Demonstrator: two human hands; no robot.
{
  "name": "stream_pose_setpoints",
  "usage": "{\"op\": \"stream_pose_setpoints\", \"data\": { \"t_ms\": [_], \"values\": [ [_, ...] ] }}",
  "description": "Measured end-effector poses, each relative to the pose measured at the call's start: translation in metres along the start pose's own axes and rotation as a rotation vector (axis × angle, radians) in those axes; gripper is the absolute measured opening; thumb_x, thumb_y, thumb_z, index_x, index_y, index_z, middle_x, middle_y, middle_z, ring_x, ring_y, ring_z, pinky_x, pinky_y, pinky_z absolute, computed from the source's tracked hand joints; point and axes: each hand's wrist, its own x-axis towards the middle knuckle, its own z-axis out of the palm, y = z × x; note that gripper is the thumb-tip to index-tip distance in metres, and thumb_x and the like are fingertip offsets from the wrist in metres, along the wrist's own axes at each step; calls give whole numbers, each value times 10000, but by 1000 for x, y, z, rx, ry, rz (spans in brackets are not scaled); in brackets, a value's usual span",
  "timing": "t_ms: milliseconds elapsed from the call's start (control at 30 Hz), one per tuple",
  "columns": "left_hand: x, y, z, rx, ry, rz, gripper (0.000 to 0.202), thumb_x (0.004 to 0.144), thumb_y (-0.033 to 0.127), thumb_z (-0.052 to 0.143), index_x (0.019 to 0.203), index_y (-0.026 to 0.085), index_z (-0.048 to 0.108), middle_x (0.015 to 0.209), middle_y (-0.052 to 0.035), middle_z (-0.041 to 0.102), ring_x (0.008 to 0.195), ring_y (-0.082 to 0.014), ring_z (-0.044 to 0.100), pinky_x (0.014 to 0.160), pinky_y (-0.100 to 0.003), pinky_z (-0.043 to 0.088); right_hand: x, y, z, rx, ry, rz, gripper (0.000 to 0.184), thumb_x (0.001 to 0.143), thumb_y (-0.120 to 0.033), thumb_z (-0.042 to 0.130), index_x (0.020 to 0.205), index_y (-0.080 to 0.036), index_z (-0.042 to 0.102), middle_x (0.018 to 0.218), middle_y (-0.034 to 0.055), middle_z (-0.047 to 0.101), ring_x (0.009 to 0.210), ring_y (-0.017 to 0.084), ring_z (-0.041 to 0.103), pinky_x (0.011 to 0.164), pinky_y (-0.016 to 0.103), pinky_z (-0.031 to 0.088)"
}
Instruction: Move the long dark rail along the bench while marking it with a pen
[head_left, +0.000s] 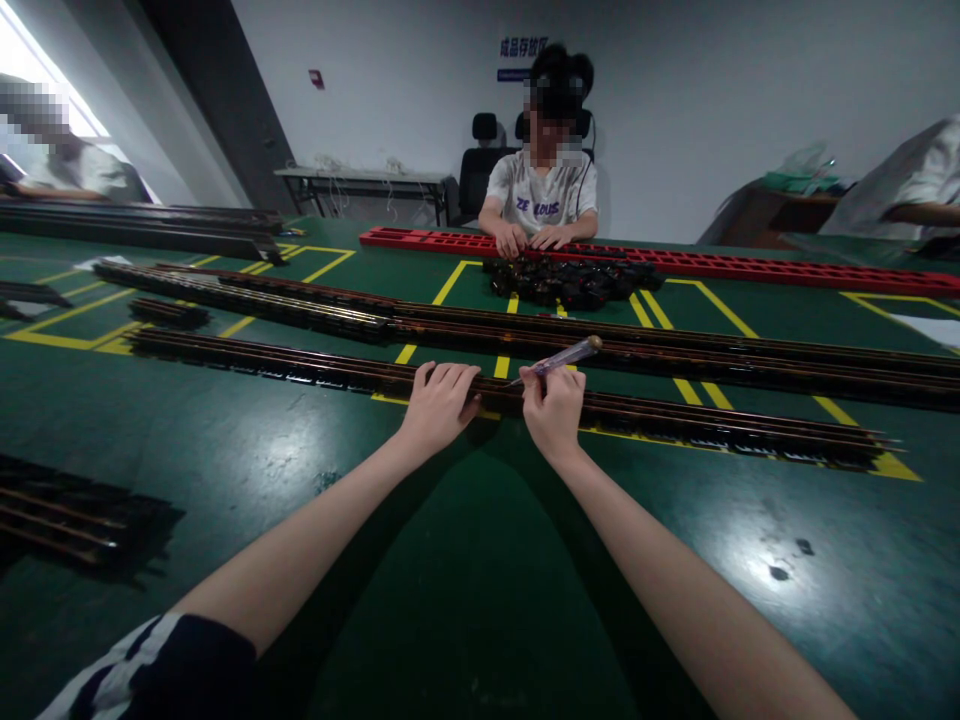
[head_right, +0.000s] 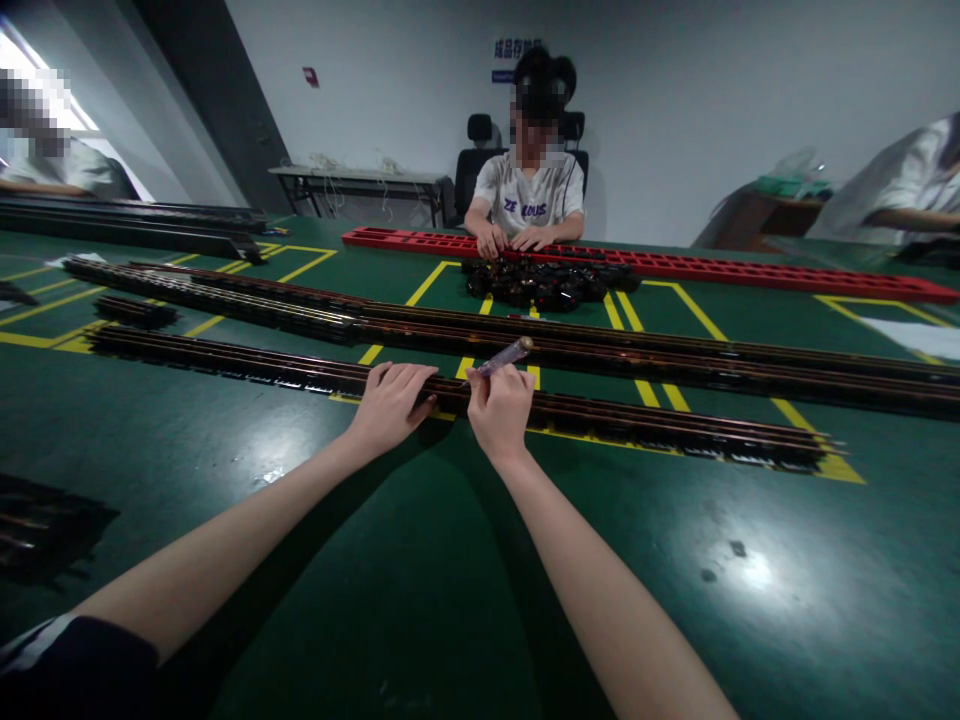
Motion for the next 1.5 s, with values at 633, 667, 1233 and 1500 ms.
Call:
{"op": "stream_pose_setpoints", "data": {
  "t_ms": [633,667,1233,1500],
  "values": [
    [0,2,-2,8,-8,15,336,857,190,454,1175,196,562,1196,-85,628,1120,-273,535,1008,-480,310,-1,0,1,-32,58,-12,248,911,-324,439,713,-200,523,708,64,626,683,207,554,716,370,367],
    [0,2,-2,7,-7,13,332,856,189,457,1171,200,564,1194,-84,629,1119,-273,536,1009,-479,310,-1,0,1,-32,58,-14,247,913,-321,437,715,-200,522,712,64,628,685,206,557,715,369,368],
    [0,1,0,39,22,-1,362,853,147,412,1182,168,562,1183,-91,638,1108,-261,545,1015,-460,307,-1,1,1,-51,25,-6,255,911,-332,439,722,-192,536,716,70,619,691,205,546,720,363,361],
    [-1,1,-3,50,13,4,430,800,89,424,1201,170,554,1196,-88,630,1128,-264,532,1026,-457,298,0,-1,-1,-49,20,-19,257,908,-323,444,706,-192,534,691,59,611,679,199,546,713,359,355]
  ]
}}
